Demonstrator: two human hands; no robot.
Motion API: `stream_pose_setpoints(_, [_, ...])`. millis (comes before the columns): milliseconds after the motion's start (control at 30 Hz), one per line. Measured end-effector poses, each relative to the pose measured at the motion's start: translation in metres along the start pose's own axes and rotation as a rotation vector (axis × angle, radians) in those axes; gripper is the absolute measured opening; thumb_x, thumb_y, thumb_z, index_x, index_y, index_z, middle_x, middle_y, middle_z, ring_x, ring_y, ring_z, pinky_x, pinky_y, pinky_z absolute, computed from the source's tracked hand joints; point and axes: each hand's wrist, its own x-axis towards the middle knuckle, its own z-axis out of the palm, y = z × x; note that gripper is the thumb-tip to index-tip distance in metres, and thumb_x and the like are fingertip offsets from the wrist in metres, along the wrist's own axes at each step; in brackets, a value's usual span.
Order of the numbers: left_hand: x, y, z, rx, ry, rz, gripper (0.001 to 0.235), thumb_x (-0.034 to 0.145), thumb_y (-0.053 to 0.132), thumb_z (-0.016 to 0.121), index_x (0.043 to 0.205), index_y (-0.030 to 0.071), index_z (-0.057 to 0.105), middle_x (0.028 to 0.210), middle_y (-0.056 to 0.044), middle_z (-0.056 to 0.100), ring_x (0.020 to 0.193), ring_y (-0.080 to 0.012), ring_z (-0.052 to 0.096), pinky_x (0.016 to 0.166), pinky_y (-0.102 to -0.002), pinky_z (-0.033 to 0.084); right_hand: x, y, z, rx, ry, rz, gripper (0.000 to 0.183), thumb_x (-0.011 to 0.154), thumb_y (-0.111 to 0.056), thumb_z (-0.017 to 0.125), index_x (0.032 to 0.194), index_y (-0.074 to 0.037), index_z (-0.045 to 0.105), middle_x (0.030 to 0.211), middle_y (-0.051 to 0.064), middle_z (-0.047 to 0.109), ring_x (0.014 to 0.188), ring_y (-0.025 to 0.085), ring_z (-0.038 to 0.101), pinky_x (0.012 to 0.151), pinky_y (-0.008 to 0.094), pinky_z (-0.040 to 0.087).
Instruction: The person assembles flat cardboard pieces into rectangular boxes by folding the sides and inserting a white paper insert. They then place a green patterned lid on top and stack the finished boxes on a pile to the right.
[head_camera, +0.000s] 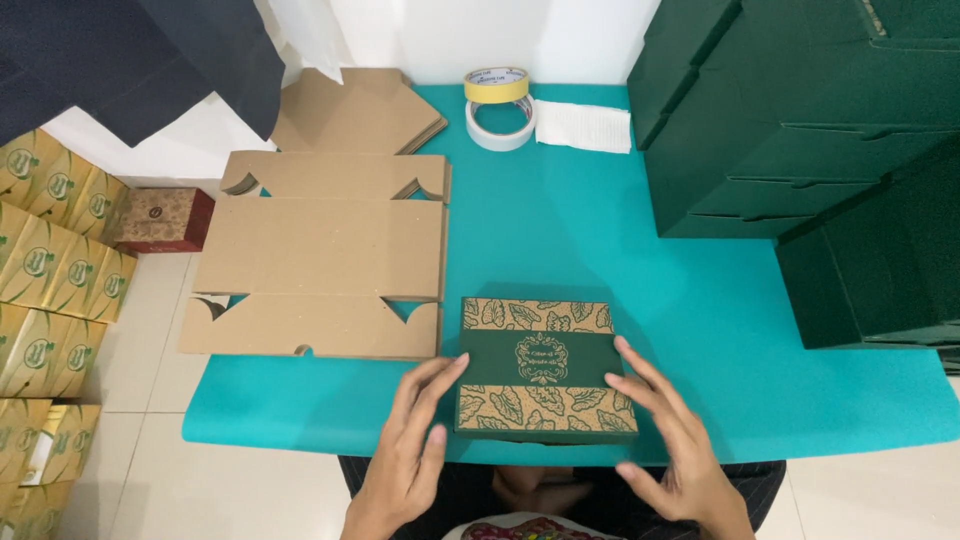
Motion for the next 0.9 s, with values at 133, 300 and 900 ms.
stream_pose_setpoints(133, [-0.004, -0.008, 0.003, 0.081, 0.014, 0.061, 0.063, 0.1, 0.055, 0.038, 0.143, 0.009, 0.047, 0.138, -0.019, 0.042, 0.126, -0.0338, 0.054, 0.101, -0.048, 0.048, -0.008, 0.015, 0.008, -0.023, 0.036, -0.092, 0.058, 0.096, -0.051, 0.047, 0.13, -0.005, 0.057, 0.151, 0.029, 0.039, 0.144, 0.044, 0.042, 0.111, 0.051, 0.044])
stream_pose_setpoints(300, [-0.007, -0.022, 0.007, 0.121, 0.053, 0.163, 0.042, 0.102, 0.037, 0.046, 0.135, 0.012, 0.057, 0.135, -0.02, 0.045, 0.121, -0.0341, 0.056, 0.103, -0.046, 0.049, -0.008, 0.024, 0.011, -0.156, 0.058, -0.132, 0.046, 0.098, -0.046, 0.044, 0.122, -0.013, 0.066, 0.144, 0.026, 0.049, 0.13, 0.037, 0.056, 0.1, 0.042, 0.051])
stream_pose_setpoints(900, [-0.017, -0.04, 0.009, 0.224, 0.047, 0.203, 0.036, 0.101, 0.032, 0.049, 0.131, 0.016, 0.063, 0.131, -0.021, 0.048, 0.12, -0.0349, 0.057, 0.102, -0.048, 0.051, -0.011, 0.031, 0.014, -0.268, 0.066, -0.224, 0.045, 0.101, -0.043, 0.04, 0.123, -0.013, 0.066, 0.138, 0.025, 0.053, 0.118, 0.037, 0.062, 0.096, 0.046, 0.054])
